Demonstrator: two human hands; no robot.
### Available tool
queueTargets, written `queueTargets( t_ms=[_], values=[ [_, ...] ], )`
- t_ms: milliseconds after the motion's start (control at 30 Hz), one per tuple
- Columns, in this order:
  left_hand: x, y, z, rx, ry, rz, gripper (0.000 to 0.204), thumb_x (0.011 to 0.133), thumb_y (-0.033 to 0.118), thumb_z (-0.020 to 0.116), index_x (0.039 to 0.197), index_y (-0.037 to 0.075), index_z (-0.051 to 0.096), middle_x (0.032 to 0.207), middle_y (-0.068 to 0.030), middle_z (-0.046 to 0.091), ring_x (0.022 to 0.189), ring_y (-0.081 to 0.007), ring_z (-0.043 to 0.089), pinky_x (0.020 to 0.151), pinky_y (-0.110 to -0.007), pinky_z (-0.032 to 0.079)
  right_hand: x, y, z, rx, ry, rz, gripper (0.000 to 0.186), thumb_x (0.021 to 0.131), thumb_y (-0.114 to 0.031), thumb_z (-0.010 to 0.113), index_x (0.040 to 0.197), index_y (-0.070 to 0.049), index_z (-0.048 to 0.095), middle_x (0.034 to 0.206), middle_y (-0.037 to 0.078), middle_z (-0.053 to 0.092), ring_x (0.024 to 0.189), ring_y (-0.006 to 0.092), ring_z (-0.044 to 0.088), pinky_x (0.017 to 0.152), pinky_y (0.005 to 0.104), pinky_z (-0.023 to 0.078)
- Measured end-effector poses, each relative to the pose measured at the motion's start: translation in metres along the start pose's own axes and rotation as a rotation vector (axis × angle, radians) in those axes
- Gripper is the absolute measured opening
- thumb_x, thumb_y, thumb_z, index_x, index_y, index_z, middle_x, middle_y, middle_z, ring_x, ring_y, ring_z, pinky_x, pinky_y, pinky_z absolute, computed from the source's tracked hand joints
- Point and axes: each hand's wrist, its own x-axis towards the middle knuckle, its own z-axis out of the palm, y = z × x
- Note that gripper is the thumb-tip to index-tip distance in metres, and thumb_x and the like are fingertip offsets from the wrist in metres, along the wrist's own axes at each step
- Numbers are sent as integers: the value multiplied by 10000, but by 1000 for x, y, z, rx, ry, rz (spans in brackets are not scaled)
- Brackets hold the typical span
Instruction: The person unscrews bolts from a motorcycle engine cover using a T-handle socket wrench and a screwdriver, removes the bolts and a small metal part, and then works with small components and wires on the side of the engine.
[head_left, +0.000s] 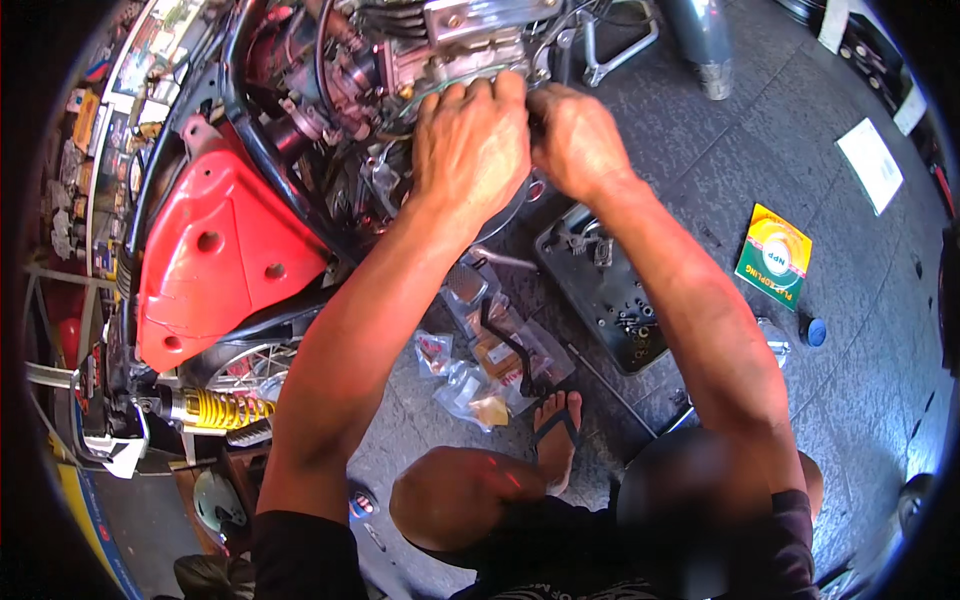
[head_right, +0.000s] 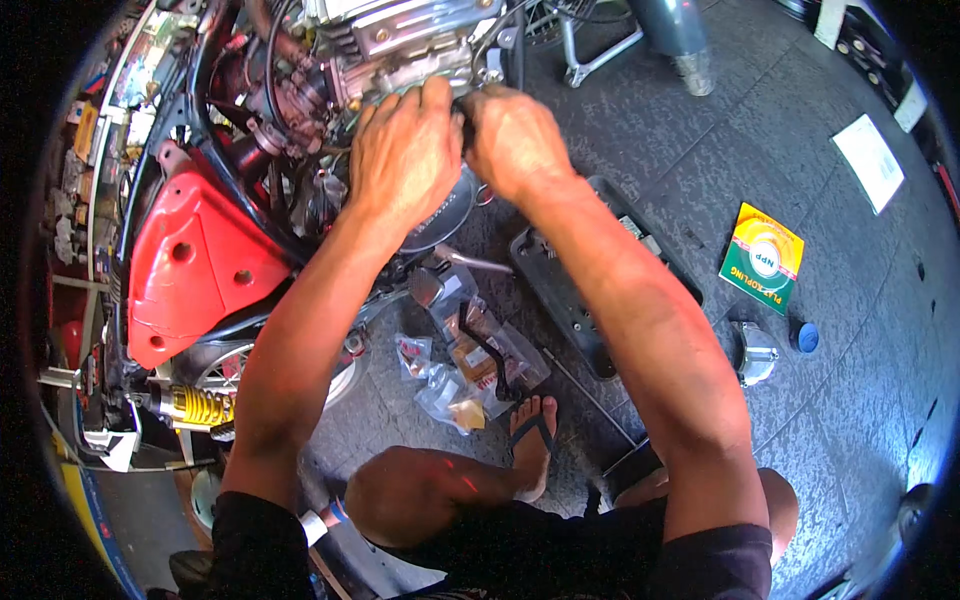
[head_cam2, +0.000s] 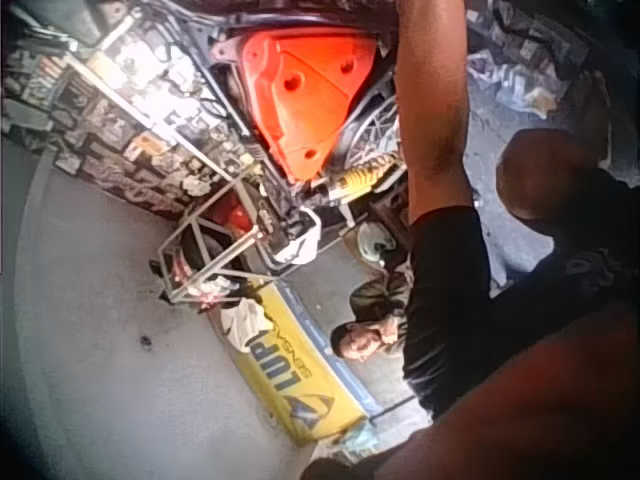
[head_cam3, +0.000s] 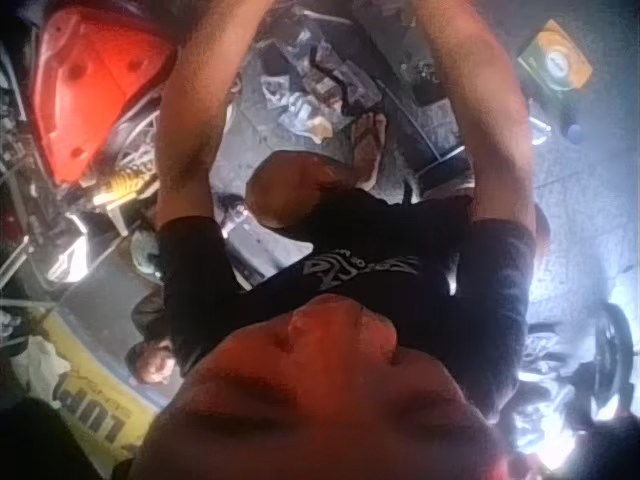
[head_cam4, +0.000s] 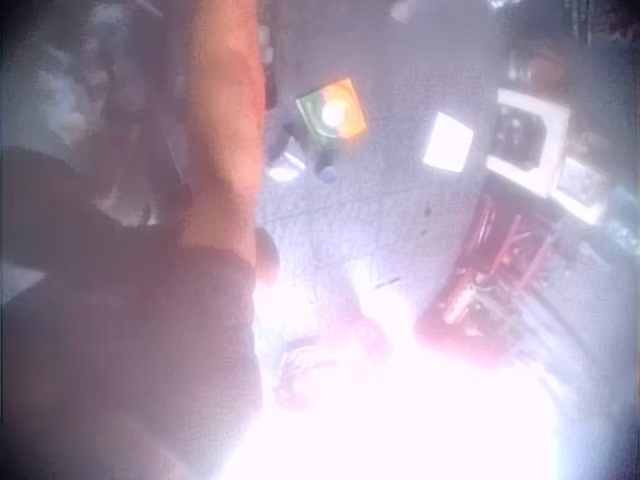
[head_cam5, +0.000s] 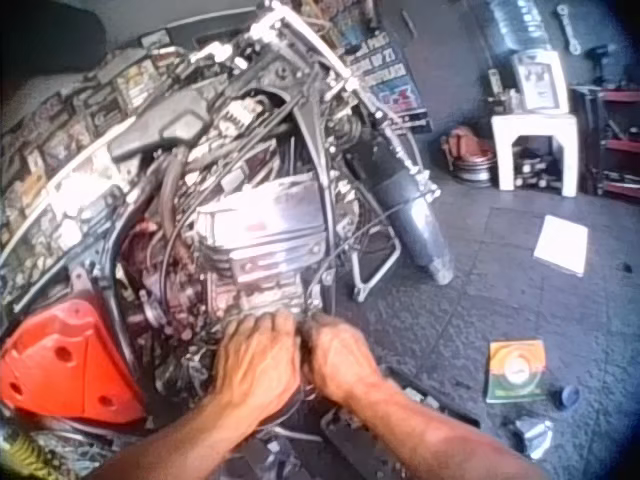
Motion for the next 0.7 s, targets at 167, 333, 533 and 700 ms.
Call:
queueTargets(
  t_ms=[167,333,533,700],
  values=[
    [-6,1,2,-2,5,23,185,883,194,600,949,28,552,884,-183,661,886,-347,633,822,-455,458,0,7,-2,43,-43,-42,209,788,-124,656,951,6,667,962,233,662,931,429,637,830,488,517],
    [3,0,-4,-91,27,-3,173,883,185,603,936,26,557,879,-188,654,888,-362,627,841,-468,457,6,16,-14,160,-185,-33,179,798,-103,653,931,11,688,913,256,658,918,446,631,810,489,507],
    [-3,-6,0,-269,220,-144,126,884,187,599,876,63,623,817,-130,654,833,-342,611,788,-452,427,-6,20,-26,317,-62,90,180,846,-75,633,999,-29,715,967,211,651,928,425,629,829,477,503],
    [-3,-4,0,-171,275,-148,150,808,212,703,876,79,683,794,-79,625,807,-302,590,780,-439,415,-8,26,-18,306,-39,129,163,850,-80,630,989,-37,703,973,207,622,937,420,622,847,483,493]
  ],
)
